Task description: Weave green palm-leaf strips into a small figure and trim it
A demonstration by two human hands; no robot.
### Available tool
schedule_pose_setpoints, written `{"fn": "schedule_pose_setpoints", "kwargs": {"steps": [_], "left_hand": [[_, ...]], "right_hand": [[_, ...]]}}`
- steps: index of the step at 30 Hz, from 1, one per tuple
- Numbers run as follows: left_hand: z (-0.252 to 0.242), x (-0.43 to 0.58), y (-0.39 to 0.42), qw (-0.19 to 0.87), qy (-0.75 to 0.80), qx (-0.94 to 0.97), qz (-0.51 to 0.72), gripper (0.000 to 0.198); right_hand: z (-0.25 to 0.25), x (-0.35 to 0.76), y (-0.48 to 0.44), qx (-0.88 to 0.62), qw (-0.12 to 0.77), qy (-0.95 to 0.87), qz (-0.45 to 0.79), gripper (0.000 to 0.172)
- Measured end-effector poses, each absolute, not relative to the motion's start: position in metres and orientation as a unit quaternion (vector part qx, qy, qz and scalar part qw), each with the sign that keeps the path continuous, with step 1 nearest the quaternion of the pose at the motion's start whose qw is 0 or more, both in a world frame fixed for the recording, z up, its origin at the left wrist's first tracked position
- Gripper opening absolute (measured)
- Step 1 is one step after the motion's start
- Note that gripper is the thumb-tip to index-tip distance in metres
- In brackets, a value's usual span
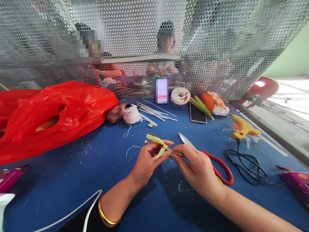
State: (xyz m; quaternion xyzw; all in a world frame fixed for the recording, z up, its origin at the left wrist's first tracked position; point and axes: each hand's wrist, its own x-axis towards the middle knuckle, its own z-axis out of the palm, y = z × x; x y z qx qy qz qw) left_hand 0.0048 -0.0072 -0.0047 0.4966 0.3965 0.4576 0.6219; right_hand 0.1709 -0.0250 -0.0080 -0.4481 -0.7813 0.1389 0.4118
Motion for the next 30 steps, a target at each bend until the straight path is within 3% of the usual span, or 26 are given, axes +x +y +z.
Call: {"fn": "schedule_pose_setpoints", "kwargs": {"steps": [7,21,30], "left_hand": [[-0.008,0.011,-0.009,0.597,0.436,0.475,0.478,0.016],[-0.011,0.015,-0.013,0.631,0.423,0.416,0.501,0.009],[-0.002,0.006,-0.001,0.703,0.373,0.382,0.47,0.024]], "right_hand": [[-0.003,0.17,-0.027,-0.434,0.318,-0.841,0.055,0.024],[-0.001,0.164,-0.037,-0.361,0.325,-0.874,0.011,0.029],[-0.004,0.166,-0.033,-0.441,0.386,-0.809,0.038,0.019]]}}
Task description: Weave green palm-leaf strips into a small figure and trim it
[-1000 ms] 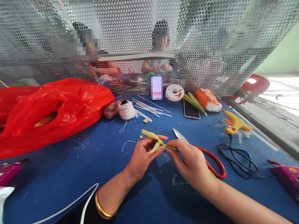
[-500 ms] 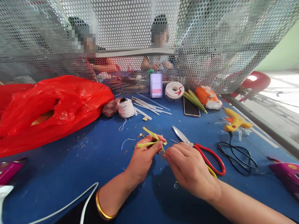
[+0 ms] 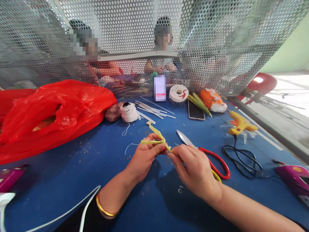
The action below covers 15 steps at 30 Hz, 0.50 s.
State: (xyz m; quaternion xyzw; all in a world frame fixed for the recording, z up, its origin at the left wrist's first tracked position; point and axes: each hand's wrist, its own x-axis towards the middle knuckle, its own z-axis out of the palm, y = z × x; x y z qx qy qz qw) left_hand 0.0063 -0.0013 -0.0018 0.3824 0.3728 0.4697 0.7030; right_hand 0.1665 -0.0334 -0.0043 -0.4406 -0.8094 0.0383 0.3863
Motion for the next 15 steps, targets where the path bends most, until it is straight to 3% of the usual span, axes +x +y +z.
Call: {"fn": "schedule_pose_setpoints", "kwargs": {"steps": [9,12,15], "left_hand": [[-0.007,0.005,0.001,0.731,0.372,0.344,0.457,0.023],[-0.007,0.004,0.001,0.736,0.378,0.349,0.44,0.024],[-0.006,0.004,-0.001,0.75,0.375,0.365,0.405,0.025]], "right_hand": [[-0.004,0.169,-0.037,-0.371,0.436,-0.82,0.01,0.017],[-0.002,0.173,-0.033,-0.401,0.479,-0.773,0.11,0.033],[0.0,0.175,-0.021,-0.503,0.506,-0.634,0.299,0.027]]}}
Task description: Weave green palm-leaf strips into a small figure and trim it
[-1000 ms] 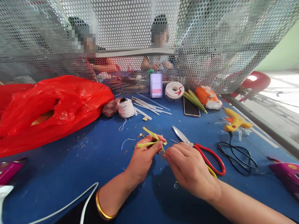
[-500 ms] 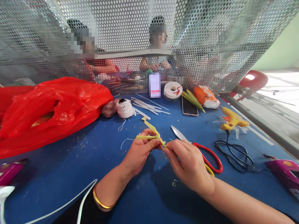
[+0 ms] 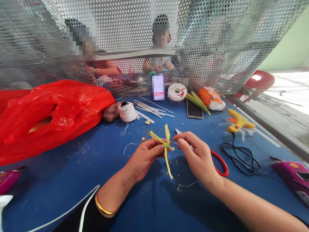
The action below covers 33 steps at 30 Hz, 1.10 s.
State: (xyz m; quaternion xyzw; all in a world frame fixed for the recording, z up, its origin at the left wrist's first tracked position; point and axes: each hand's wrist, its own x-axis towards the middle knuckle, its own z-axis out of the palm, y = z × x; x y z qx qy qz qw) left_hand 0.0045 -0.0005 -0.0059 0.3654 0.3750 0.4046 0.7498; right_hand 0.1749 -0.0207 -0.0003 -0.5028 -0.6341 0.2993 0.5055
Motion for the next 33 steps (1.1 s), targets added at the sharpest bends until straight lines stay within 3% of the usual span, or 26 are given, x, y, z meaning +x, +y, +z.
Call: {"fn": "schedule_pose_setpoints", "kwargs": {"steps": [4,7,11,16,25,33], "left_hand": [[-0.006,0.005,-0.004,0.774,0.355,0.393,0.347,0.029],[-0.006,0.007,-0.006,0.762,0.357,0.417,0.344,0.029],[-0.004,0.008,-0.008,0.75,0.386,0.422,0.332,0.019],[-0.006,0.008,-0.01,0.76,0.384,0.408,0.33,0.025],[-0.006,0.009,-0.01,0.743,0.418,0.432,0.295,0.012],[-0.01,0.005,-0.011,0.74,0.387,0.483,0.264,0.009]], "right_hand": [[-0.002,0.173,-0.01,-0.43,0.482,-0.479,0.595,0.021],[-0.003,0.17,-0.011,-0.381,0.487,-0.41,0.67,0.02],[-0.001,0.168,-0.014,-0.358,0.486,-0.386,0.697,0.019],[-0.001,0.168,-0.013,-0.356,0.468,-0.403,0.701,0.018],[-0.006,0.165,-0.017,-0.387,0.521,-0.407,0.642,0.023],[-0.011,0.162,-0.021,-0.434,0.515,-0.412,0.614,0.025]]}}
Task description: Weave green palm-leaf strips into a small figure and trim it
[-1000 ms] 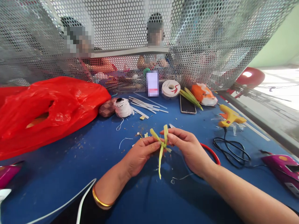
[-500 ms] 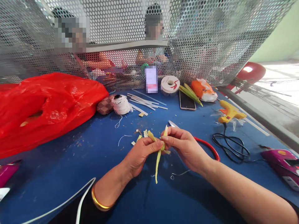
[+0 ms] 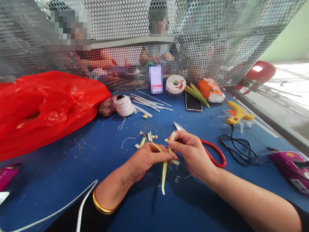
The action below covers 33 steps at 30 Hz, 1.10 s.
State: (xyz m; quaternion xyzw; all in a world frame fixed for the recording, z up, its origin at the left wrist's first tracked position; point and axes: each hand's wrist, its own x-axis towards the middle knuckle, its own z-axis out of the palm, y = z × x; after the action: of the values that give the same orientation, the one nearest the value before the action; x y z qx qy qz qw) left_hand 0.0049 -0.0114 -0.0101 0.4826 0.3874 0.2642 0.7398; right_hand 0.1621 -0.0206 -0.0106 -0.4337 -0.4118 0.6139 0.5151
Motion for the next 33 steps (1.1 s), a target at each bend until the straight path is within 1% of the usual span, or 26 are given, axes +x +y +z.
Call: {"fn": "schedule_pose_setpoints", "kwargs": {"steps": [2,4,7,11,12,14,16,17,18,20,21,23,24,26,27,29,30,33], "left_hand": [[-0.011,0.005,-0.012,0.744,0.386,0.481,0.258,0.011],[-0.013,0.007,-0.011,0.754,0.389,0.454,0.27,0.017],[-0.014,0.011,-0.008,0.767,0.401,0.385,0.319,0.028],[-0.013,0.011,-0.004,0.743,0.412,0.354,0.39,0.025],[-0.012,0.011,-0.003,0.737,0.411,0.358,0.399,0.025],[-0.011,0.011,-0.004,0.734,0.406,0.367,0.403,0.026],[-0.011,0.011,-0.006,0.742,0.397,0.378,0.386,0.028],[-0.012,0.011,-0.007,0.75,0.393,0.382,0.371,0.028],[-0.012,0.012,-0.008,0.759,0.388,0.384,0.356,0.028],[-0.012,0.013,-0.009,0.772,0.382,0.38,0.338,0.027],[-0.012,0.014,-0.01,0.775,0.384,0.375,0.335,0.026],[-0.012,0.015,-0.01,0.773,0.394,0.367,0.337,0.022],[-0.013,0.015,-0.009,0.766,0.403,0.365,0.343,0.018],[-0.014,0.014,-0.008,0.739,0.419,0.375,0.372,0.009],[-0.014,0.014,-0.008,0.723,0.419,0.387,0.39,0.011],[-0.015,0.012,-0.007,0.702,0.402,0.418,0.413,0.025],[-0.014,0.012,-0.008,0.7,0.391,0.433,0.412,0.029],[-0.011,0.012,-0.01,0.683,0.397,0.47,0.395,0.024]], "right_hand": [[-0.011,0.163,-0.018,-0.441,0.509,-0.412,0.615,0.026],[-0.01,0.165,-0.015,-0.449,0.504,-0.416,0.609,0.028],[-0.007,0.17,-0.01,-0.454,0.52,-0.434,0.579,0.028],[-0.002,0.175,-0.007,-0.425,0.537,-0.463,0.562,0.025],[-0.001,0.177,-0.007,-0.42,0.539,-0.46,0.566,0.026],[0.001,0.18,-0.005,-0.433,0.541,-0.432,0.577,0.034],[0.003,0.183,-0.002,-0.469,0.506,-0.398,0.605,0.046],[0.003,0.185,-0.001,-0.48,0.469,-0.386,0.633,0.05],[0.004,0.185,0.0,-0.48,0.428,-0.381,0.665,0.05],[0.003,0.186,0.0,-0.448,0.373,-0.379,0.719,0.041],[0.002,0.185,0.0,-0.429,0.371,-0.376,0.732,0.035],[-0.001,0.183,-0.002,-0.41,0.401,-0.366,0.733,0.024],[-0.002,0.182,-0.002,-0.407,0.421,-0.359,0.727,0.022],[-0.003,0.179,-0.003,-0.411,0.458,-0.351,0.706,0.022],[-0.004,0.178,-0.003,-0.415,0.477,-0.35,0.691,0.023],[-0.003,0.175,-0.004,-0.429,0.51,-0.355,0.656,0.025],[-0.003,0.174,-0.004,-0.436,0.522,-0.361,0.638,0.025],[-0.005,0.171,-0.007,-0.449,0.535,-0.396,0.596,0.024]]}}
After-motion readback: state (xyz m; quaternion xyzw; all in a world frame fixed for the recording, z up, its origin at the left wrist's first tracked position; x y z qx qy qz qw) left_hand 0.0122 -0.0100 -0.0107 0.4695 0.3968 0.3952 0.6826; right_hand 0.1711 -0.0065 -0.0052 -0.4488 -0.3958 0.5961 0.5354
